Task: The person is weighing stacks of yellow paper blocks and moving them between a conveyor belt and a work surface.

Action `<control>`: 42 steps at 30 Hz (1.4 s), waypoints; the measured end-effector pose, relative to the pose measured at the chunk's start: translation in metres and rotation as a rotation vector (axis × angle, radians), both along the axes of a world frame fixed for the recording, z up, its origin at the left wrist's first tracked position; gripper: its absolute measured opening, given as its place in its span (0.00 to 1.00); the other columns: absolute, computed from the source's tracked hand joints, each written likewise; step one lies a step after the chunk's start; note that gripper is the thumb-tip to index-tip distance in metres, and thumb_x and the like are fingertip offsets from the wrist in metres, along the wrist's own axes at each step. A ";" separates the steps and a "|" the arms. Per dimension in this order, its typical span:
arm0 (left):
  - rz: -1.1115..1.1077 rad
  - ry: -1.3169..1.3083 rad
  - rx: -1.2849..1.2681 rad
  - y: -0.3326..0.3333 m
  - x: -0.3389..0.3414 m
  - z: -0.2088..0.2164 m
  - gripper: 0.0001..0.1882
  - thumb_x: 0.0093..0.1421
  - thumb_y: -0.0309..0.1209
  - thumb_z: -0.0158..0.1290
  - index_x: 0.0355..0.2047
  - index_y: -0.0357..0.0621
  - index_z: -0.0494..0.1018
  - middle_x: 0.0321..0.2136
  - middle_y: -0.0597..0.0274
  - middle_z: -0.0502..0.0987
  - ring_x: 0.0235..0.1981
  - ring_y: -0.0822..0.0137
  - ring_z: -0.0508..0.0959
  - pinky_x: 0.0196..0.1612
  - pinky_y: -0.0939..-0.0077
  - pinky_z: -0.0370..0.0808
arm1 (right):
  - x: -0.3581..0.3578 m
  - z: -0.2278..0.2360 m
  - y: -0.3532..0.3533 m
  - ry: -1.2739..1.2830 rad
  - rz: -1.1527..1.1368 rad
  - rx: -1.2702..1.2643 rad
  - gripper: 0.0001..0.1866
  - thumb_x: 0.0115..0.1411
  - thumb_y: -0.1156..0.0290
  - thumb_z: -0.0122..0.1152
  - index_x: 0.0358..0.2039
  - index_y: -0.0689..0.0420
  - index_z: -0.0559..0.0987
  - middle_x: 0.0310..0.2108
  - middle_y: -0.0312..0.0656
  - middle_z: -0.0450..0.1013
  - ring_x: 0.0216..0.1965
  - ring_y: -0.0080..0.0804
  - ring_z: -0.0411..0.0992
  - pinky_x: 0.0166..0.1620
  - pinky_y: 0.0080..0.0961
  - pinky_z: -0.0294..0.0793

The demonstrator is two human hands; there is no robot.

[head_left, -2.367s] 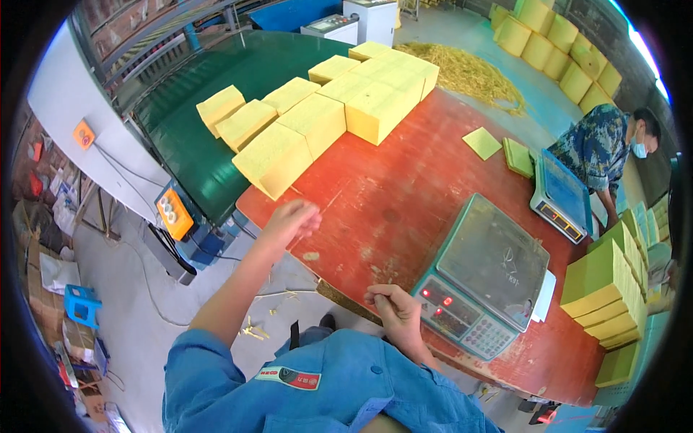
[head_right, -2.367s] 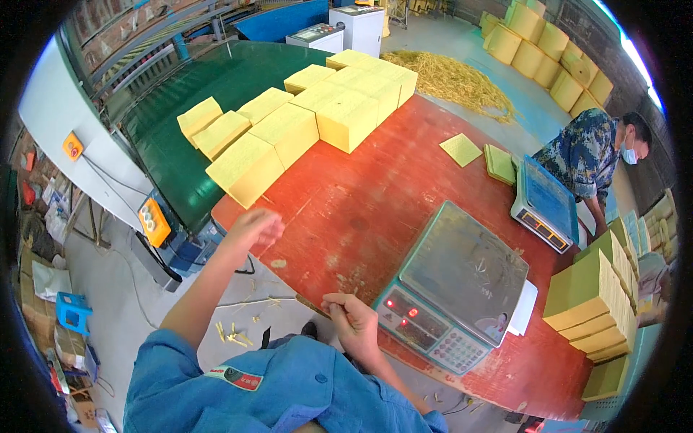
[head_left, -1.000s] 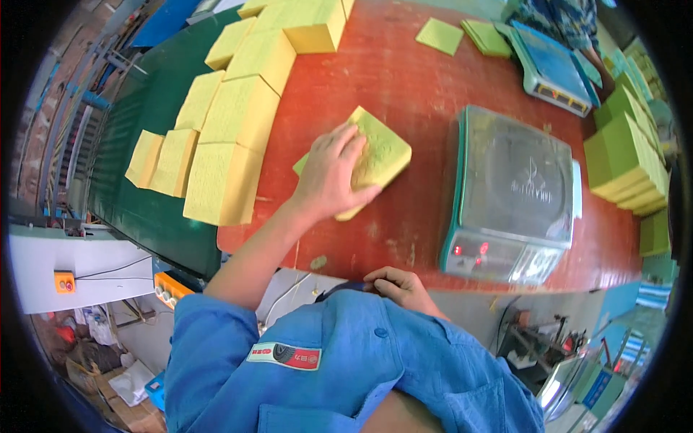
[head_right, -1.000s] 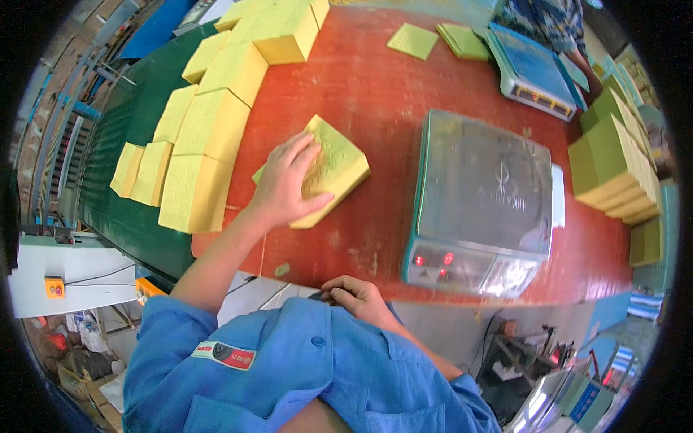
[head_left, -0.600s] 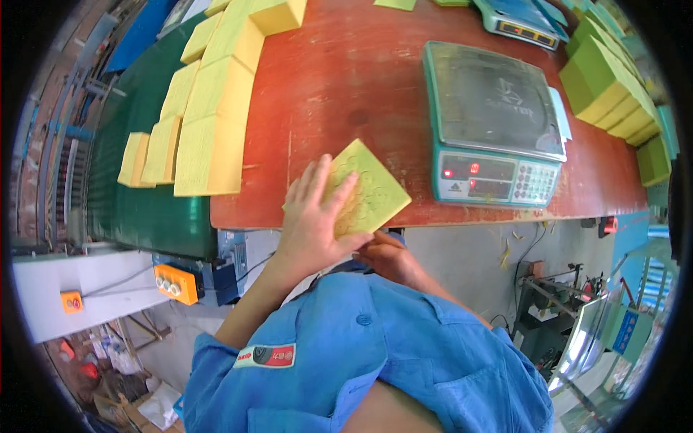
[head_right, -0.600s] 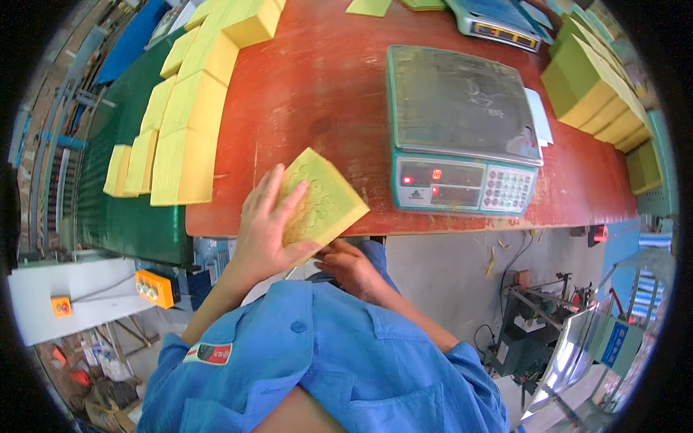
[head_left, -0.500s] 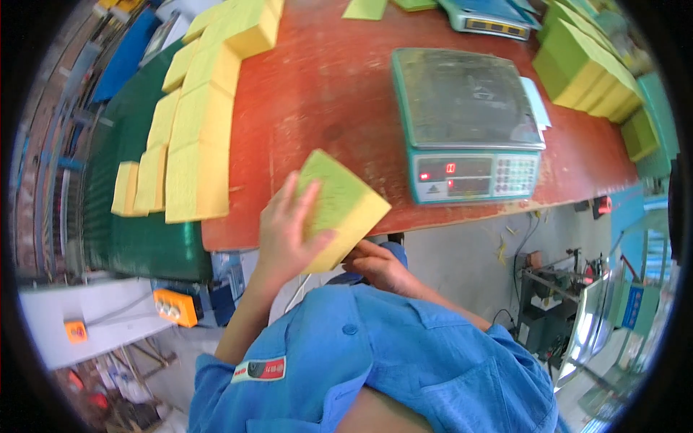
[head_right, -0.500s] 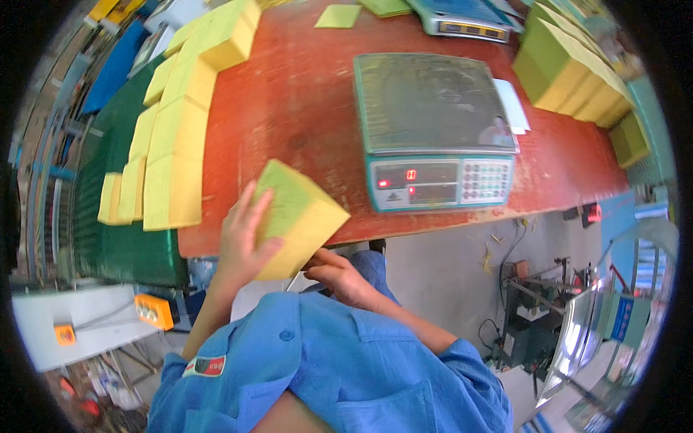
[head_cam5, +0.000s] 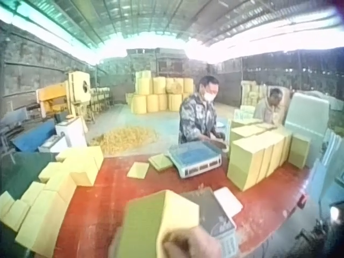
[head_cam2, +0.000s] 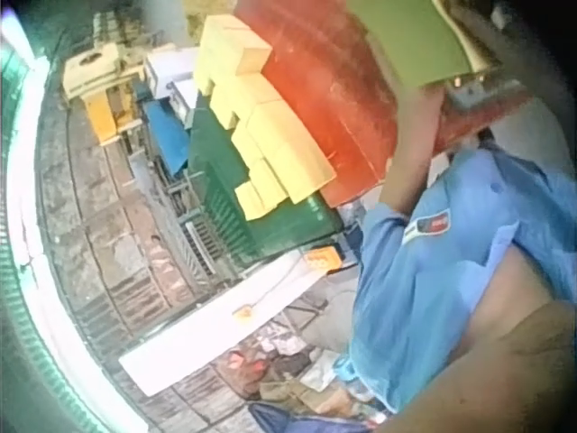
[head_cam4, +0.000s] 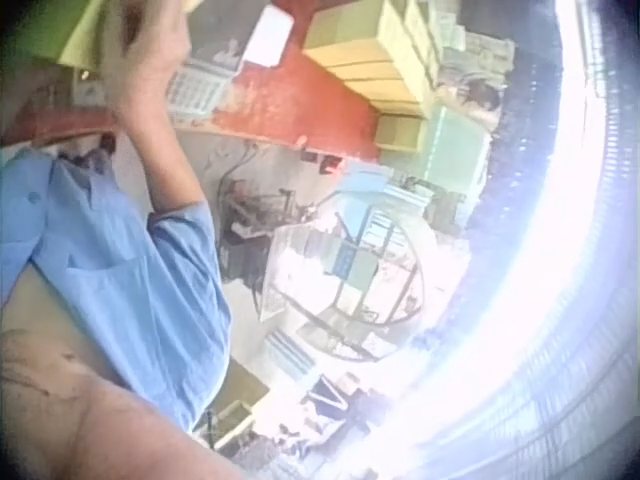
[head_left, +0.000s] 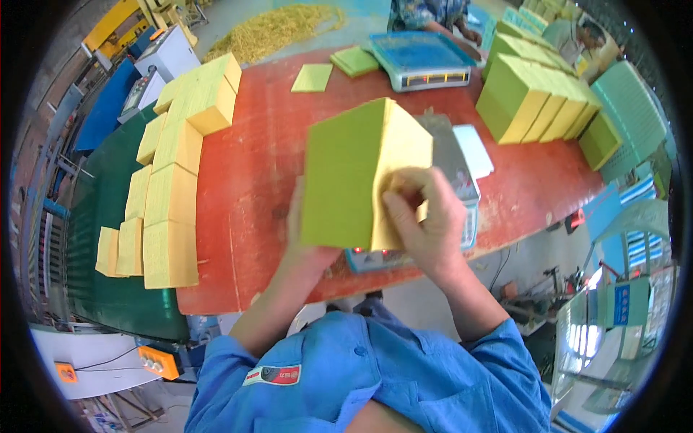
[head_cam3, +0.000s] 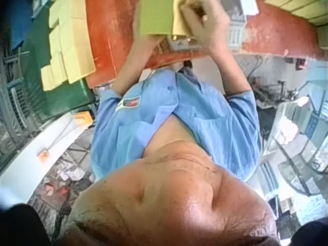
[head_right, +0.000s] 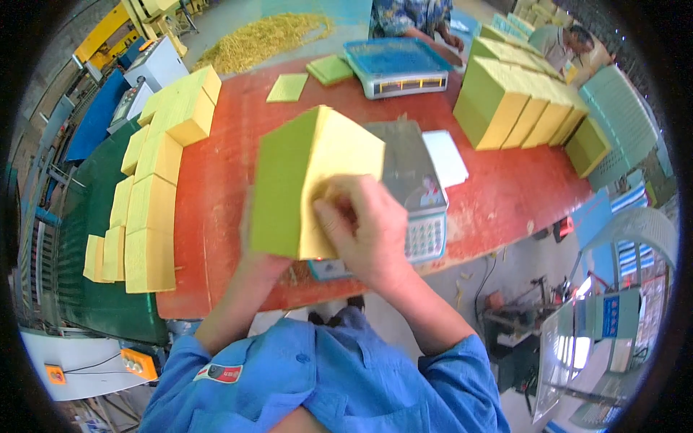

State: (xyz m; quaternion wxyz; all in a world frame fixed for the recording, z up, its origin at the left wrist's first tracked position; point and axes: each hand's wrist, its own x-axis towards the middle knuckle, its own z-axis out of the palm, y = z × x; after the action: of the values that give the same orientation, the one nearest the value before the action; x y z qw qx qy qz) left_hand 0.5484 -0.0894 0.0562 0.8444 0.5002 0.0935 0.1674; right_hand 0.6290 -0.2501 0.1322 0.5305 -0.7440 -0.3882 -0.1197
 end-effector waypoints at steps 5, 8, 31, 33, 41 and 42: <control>-0.167 -0.164 -0.731 -0.041 0.109 0.003 0.30 0.68 0.57 0.35 0.60 0.51 0.64 0.55 0.61 0.70 0.56 0.60 0.71 0.57 0.56 0.69 | 0.110 0.000 -0.003 -0.441 -0.260 -0.143 0.20 0.58 0.70 0.62 0.50 0.59 0.76 0.48 0.51 0.71 0.47 0.42 0.72 0.50 0.36 0.72; -0.236 -0.215 -0.868 -0.045 0.131 -0.002 0.28 0.66 0.53 0.41 0.58 0.48 0.65 0.54 0.60 0.71 0.55 0.61 0.72 0.57 0.57 0.71 | 0.151 -0.010 0.004 -0.194 -0.064 -0.211 0.19 0.62 0.68 0.55 0.52 0.60 0.75 0.55 0.53 0.69 0.58 0.46 0.65 0.60 0.39 0.62; -0.481 0.372 0.097 0.099 -0.032 0.001 0.22 0.68 0.41 0.48 0.55 0.38 0.69 0.40 0.52 0.80 0.36 0.63 0.81 0.39 0.67 0.79 | 0.071 0.016 0.069 -0.389 0.128 -0.780 0.23 0.59 0.75 0.47 0.56 0.62 0.72 0.59 0.55 0.65 0.63 0.55 0.59 0.65 0.46 0.56; -0.201 0.173 0.644 0.166 -0.018 -0.012 0.20 0.65 0.38 0.53 0.51 0.37 0.72 0.40 0.58 0.80 0.39 0.68 0.80 0.42 0.70 0.78 | 0.060 0.022 0.068 -0.357 0.025 -0.793 0.23 0.57 0.76 0.49 0.55 0.62 0.73 0.59 0.55 0.65 0.63 0.57 0.58 0.65 0.47 0.55; 0.621 0.831 1.494 0.464 0.065 -0.026 0.34 0.56 0.57 0.52 0.44 0.35 0.76 0.46 0.45 0.77 0.52 0.50 0.74 0.54 0.56 0.70 | -0.041 0.006 0.144 -0.080 0.311 -0.458 0.19 0.48 0.82 0.60 0.44 0.61 0.79 0.50 0.50 0.73 0.56 0.51 0.68 0.59 0.43 0.65; 0.764 0.878 1.594 0.481 0.078 -0.031 0.36 0.55 0.60 0.51 0.42 0.34 0.76 0.47 0.45 0.77 0.56 0.49 0.70 0.57 0.54 0.66 | -0.050 -0.011 0.162 -0.030 0.359 -0.436 0.18 0.49 0.81 0.61 0.42 0.60 0.79 0.49 0.50 0.74 0.55 0.50 0.69 0.58 0.41 0.67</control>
State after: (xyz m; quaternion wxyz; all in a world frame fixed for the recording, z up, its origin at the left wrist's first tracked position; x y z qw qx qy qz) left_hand 0.6266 0.3911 0.0248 0.0396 0.8766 0.4138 0.2424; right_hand 0.5787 -0.0885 0.1215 0.3648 -0.7581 -0.5381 0.0514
